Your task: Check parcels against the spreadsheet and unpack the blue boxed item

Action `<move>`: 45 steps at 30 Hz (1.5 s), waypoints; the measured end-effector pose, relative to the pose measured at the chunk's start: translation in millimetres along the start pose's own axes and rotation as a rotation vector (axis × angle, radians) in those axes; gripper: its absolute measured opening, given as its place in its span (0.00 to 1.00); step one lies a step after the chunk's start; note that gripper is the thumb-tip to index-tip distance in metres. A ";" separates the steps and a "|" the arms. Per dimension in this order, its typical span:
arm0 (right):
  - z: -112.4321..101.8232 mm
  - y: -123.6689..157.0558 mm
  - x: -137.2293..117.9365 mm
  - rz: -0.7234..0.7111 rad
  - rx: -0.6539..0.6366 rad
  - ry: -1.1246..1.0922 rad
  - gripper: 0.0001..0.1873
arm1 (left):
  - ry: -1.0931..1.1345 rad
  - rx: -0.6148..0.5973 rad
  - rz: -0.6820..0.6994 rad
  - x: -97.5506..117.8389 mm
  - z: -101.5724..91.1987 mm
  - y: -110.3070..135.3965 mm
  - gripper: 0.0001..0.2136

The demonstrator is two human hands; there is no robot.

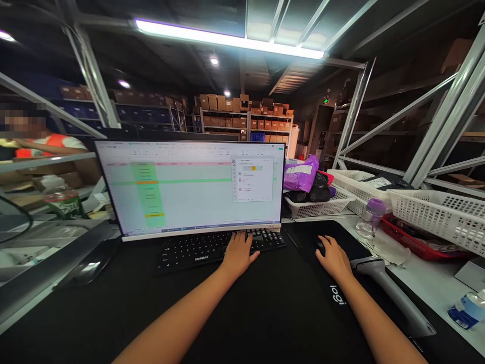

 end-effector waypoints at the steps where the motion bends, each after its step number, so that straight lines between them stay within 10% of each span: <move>1: 0.3 0.2 -0.1 0.006 -0.010 0.010 0.28 | 0.001 0.008 0.001 0.0 -0.5 0.2 0.30; 45: 9.5 -0.3 14.4 -0.072 0.081 -0.153 0.33 | -0.003 -0.032 -0.016 2.5 1.8 3.5 0.33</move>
Point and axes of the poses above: each hand's wrist, its own y-axis away from the middle knuckle, its own z-axis out of the palm, x = y × z, the point moved 10 cm from there along -y, towards the middle knuckle, and after that the axes turned 4 degrees about x, right-handed, at the moved point
